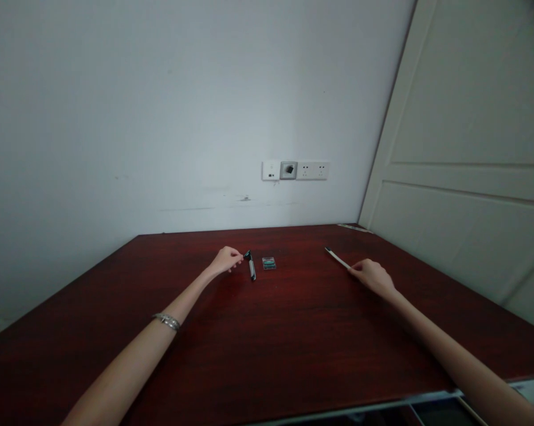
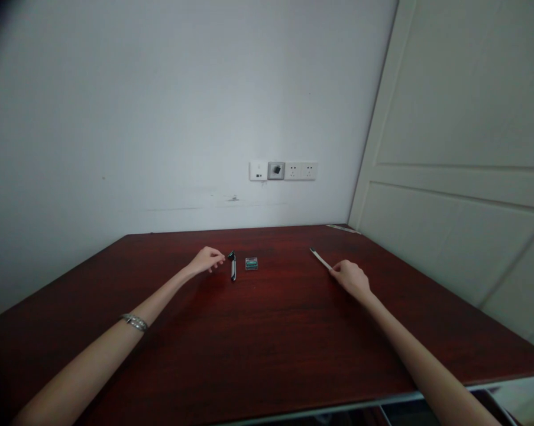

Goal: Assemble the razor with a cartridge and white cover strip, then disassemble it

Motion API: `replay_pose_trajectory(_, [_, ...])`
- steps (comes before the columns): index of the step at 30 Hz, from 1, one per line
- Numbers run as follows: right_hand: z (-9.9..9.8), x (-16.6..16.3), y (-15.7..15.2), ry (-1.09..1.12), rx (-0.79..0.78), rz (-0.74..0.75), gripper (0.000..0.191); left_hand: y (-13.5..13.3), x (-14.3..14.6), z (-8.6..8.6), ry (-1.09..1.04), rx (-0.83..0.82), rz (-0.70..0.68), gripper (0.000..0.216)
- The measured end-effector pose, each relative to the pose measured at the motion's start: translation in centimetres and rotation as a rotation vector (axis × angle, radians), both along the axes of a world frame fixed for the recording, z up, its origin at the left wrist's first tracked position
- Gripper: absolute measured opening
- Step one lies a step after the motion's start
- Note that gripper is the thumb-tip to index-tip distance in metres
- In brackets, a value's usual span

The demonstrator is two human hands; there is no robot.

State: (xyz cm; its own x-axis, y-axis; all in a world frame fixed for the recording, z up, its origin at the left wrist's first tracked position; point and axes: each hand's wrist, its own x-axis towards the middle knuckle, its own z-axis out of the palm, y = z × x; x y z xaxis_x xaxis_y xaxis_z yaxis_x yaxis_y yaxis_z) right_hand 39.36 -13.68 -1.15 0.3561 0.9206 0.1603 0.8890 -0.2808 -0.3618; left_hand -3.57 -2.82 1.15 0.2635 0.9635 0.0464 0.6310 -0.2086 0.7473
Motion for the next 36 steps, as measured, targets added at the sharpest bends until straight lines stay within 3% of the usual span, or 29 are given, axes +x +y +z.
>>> replay_pose_trajectory(14, [-0.2, 0.4, 0.1, -0.097, -0.066, -0.049, 0.032, -0.1, 0.6, 0.4, 0.002, -0.001, -0.002, 0.021])
replay_pose_trajectory(19, [0.6, -1.5, 0.2, -0.267, 0.01, -0.043, 0.037, -0.1, -0.3, 0.5, -0.007, 0.007, -0.005, 0.022])
replay_pose_trajectory(23, [2.3, -6.5, 1.5, -0.305, 0.116, 0.104, 0.037, -0.2, -0.9, 0.7, -0.032, 0.009, -0.009, 0.022])
replay_pose_trajectory(28, [3.9, -16.4, 3.4, -0.169, 0.088, 0.374, 0.036, -0.6, -1.7, 0.8, -0.041, 0.02, -0.024, 0.022])
replay_pose_trajectory(32, [4.1, -23.3, 4.4, -0.193, 0.032, 0.488, 0.033, -1.0, -2.5, 0.6, -0.018, 0.033, -0.013, 0.023])
replay_pose_trajectory(36, [3.6, -27.2, 5.2, -0.285, 0.028, 0.534, 0.032, -1.1, -3.4, 0.3, 0.003, 0.036, -0.003, 0.023])
